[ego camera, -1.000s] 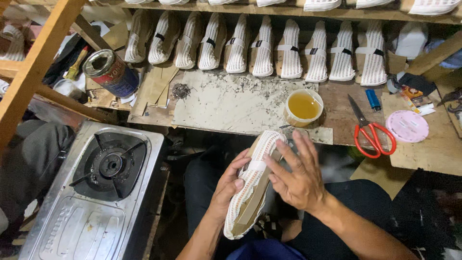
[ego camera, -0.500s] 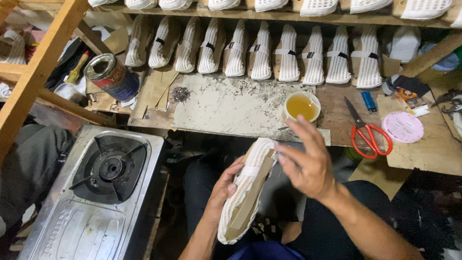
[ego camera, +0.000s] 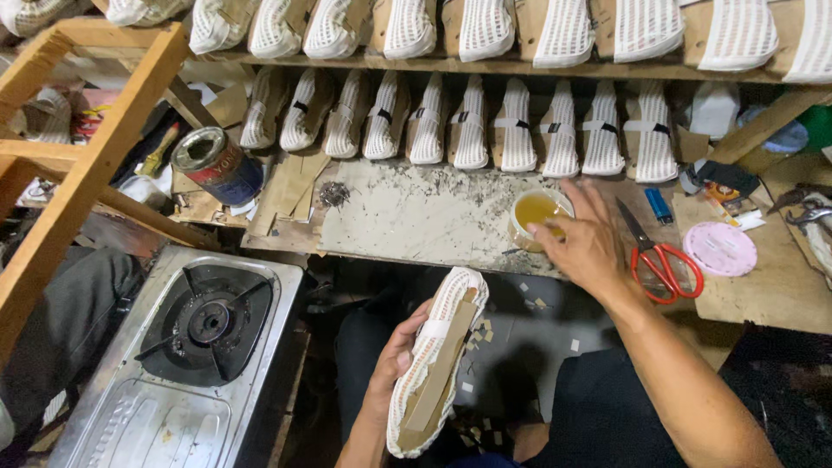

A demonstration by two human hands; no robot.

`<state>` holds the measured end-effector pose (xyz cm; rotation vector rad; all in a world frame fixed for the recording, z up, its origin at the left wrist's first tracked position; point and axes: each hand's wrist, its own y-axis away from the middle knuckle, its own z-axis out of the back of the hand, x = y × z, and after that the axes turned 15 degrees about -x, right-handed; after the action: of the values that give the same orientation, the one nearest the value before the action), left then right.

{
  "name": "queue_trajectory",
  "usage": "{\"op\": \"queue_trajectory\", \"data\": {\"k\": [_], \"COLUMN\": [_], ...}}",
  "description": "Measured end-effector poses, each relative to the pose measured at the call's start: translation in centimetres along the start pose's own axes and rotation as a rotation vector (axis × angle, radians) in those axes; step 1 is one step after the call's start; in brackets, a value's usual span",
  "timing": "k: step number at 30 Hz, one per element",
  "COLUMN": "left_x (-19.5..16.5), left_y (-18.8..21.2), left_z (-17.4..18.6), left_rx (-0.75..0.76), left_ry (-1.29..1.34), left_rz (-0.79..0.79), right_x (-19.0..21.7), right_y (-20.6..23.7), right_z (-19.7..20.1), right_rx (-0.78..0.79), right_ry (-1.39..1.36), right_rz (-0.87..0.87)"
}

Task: The person holds a woven shoe upper on their lap and presses a flat cardboard insole into it, smoothing and seating the insole along its length with their hand. They occasionally reach toward a cup of glue on the workbench, then lift the finished shoe up and place it on the upper storage rack with the other completed shoes.

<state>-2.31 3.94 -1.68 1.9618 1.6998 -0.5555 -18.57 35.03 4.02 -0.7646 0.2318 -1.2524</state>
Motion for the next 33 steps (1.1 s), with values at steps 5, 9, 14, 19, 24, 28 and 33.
{"op": "queue_trajectory", "data": {"k": [5, 9, 14, 19, 24, 28, 33], "left_x": [0.1, 0.8, 1.2, 1.0, 1.0, 1.1, 1.4], "left_y": [-0.9, -1.4, -1.5, -1.4, -1.4, -1.3, -1.2], "left_z": [-0.4, -1.3, -2.0, -2.0, -1.9, -1.7, -1.3], "left_rx": [-0.013, -0.031, 0.011, 0.047, 0.028, 0.031, 0.031], "left_ry": [-0.01, 0.027, 0.005, -0.069, -0.097, -0.12, -0.136], "left_rz": [0.005, 0.045, 0.046, -0.001, 0.007, -0.011, -0.023], "right_x": [2.9, 8.4, 10.9, 10.9, 11.1, 10.8, 10.6], "right_y": [3.1, 6.8, 7.6, 7.2, 6.7, 6.5, 6.3], "right_z": [2.0, 4.0, 4.3, 4.5, 4.9, 5.4, 5.3], "right_rx": [0.078, -0.033, -0.008, -0.064, -0.165, -0.231, -0.255], "right_ry": [-0.437, -0.867, -0.886, -0.756, -0.44, -0.375, -0.261], "right_rz": [-0.201, -0.104, -0.188, -0.079, 0.141, 0.214, 0.284]}}
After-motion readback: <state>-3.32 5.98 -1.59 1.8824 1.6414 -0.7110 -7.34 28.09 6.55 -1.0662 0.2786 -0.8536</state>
